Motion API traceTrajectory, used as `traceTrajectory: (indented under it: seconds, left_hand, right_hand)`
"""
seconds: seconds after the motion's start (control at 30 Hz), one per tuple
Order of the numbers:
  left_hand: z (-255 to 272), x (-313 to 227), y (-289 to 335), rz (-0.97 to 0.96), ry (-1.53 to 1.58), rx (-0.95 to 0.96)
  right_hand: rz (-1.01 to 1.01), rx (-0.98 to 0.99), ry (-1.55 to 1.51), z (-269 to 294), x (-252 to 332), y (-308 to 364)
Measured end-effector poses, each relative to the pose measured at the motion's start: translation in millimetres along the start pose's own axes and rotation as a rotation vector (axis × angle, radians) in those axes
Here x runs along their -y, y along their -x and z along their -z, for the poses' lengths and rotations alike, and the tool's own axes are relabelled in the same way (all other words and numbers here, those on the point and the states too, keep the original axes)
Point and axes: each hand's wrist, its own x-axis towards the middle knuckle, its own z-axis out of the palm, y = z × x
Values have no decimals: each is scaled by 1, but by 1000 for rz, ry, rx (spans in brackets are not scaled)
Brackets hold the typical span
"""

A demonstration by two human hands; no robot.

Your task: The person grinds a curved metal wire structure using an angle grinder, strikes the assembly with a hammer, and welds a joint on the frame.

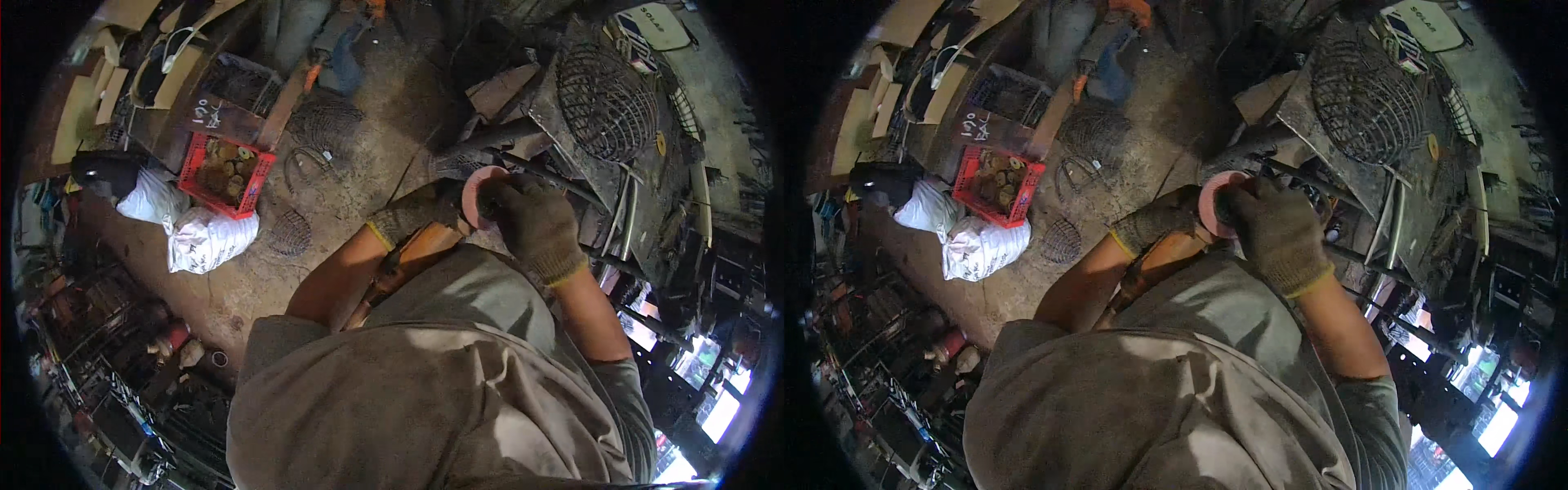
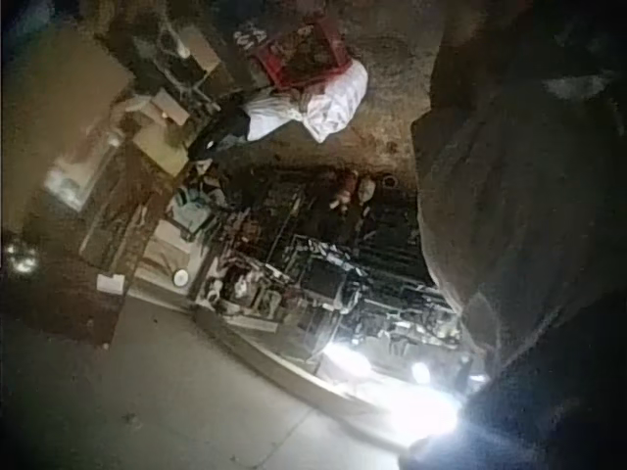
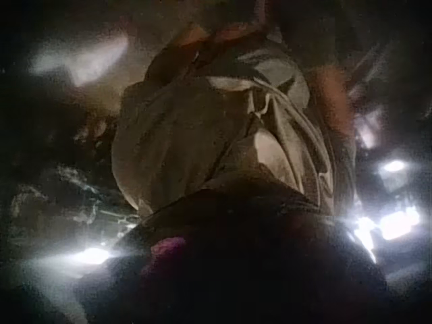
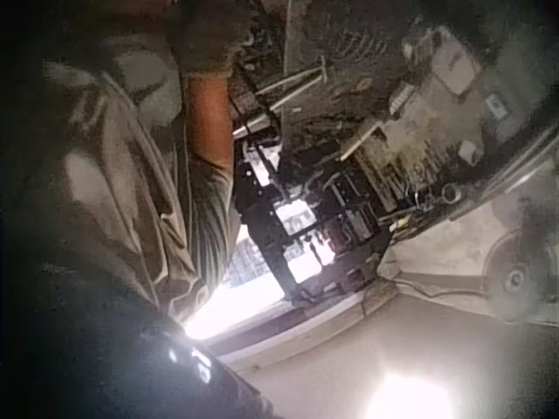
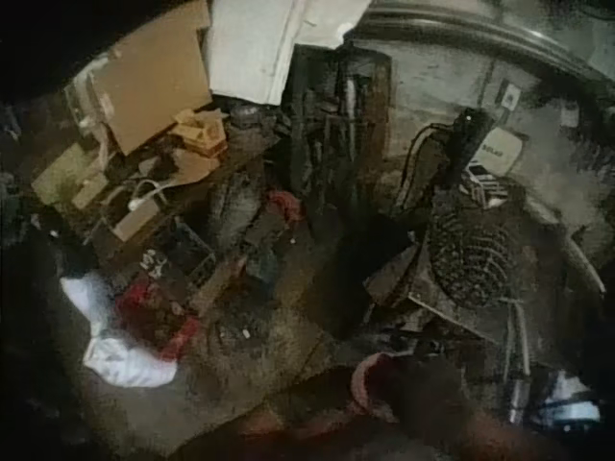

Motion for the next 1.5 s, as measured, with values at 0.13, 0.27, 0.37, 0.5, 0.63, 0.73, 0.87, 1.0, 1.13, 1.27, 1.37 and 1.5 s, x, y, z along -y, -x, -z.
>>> traceTrajectory:
  seconds: [0.13, 0.27, 0.37, 0.5, 0.63, 0.73, 0.87, 1.0, 1.13, 1.27, 1.37, 1.5]
  left_hand:
    - [-7, 8, -21, -398, -239, -10]
    - [-9, -52, -5, -98, -71, -42]
    - [-10, -49, -8, -206, 5, -72]
    - [-13, -95, 9, 265, 312, -84]
    - [-6, -60, 23, 84, 154, -19]
    - [5, -26, 23, 52, 273, 50]
    - [18, 22, 15, -2, 22, 99]
    - [9, -42, 17, 86, 491, 160]
    - [7, -9, 22, 102, -106, -113]
    - [-12, -68, 23, 303, -541, -189]
    - [-10, -67, 31, 274, -489, -322]
    - [-10, -101, 43, 173, -284, -344]
  right_hand:
    - [-64, 357, 185, -1, -5, 5]
    - [-39, 145, 1, 2, -17, 11]
    - [85, -35, -73, -13, -21, 8]
    - [-173, 560, 117, 8, -11, 1]
    - [-141, 76, -73, 7, -8, 12]
    - [-54, 137, -32, -13, -12, 13]
    - [-325, 348, -74, 9, -5, 4]
    - [-162, -136, -150, -5, -16, 10]
    - [-156, -32, -224, -39, -2, 10]
    - [-527, 87, -753, -83, -22, 32]
    - [-703, 111, -819, -92, -12, 21]
    - [-686, 147, -941, -101, -25, 20]
